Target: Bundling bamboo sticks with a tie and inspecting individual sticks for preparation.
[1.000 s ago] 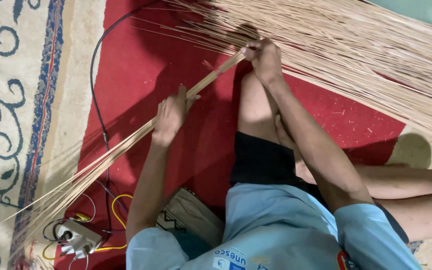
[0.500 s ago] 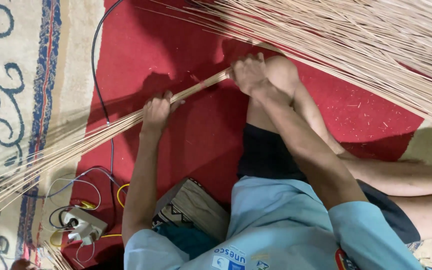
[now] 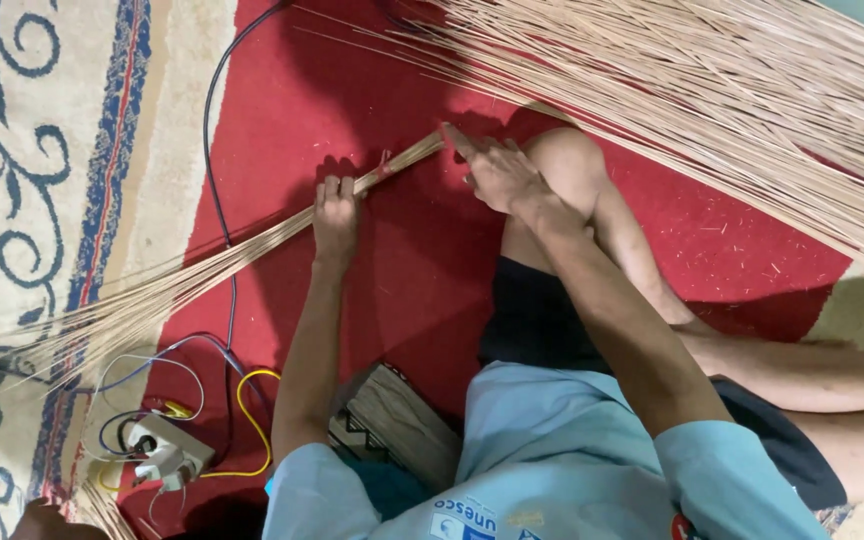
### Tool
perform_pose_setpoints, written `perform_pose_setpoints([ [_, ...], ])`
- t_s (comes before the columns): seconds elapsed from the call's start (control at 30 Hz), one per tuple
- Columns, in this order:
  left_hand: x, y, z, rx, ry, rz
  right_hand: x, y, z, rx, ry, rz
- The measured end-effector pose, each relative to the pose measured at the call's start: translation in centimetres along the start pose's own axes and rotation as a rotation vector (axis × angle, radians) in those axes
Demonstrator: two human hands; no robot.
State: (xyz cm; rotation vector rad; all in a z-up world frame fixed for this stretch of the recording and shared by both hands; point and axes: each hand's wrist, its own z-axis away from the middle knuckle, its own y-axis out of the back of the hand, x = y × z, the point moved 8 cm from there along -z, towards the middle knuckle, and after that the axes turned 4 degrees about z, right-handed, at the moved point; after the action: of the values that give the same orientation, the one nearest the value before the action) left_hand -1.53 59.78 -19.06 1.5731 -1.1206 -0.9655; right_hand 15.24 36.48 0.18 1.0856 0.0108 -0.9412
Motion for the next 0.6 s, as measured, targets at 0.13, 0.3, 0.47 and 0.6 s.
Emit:
perform_pose_setpoints([
  [0.13, -0.9, 0.4, -0.5, -0.057, 0.004, -0.032, 2.8, -3.8, -3.5, 0.026, 0.023, 0.08],
  [0.3, -0.7, 1.0, -1.1, -0.024, 0.045, 0.072, 3.2, -5.2, -4.4, 0.041, 0.067, 0.251],
  [0.47, 1.1, 3.3, -2.3, -0.076, 0.055, 0.154, 4.0, -6.3, -5.0, 0.073, 0.075, 0.247],
  [0.6, 1.6, 3.7, -3.7, -0.182, 0.151, 0.291, 5.0, -6.4, -5.4, 0.12, 0.034, 0.163],
])
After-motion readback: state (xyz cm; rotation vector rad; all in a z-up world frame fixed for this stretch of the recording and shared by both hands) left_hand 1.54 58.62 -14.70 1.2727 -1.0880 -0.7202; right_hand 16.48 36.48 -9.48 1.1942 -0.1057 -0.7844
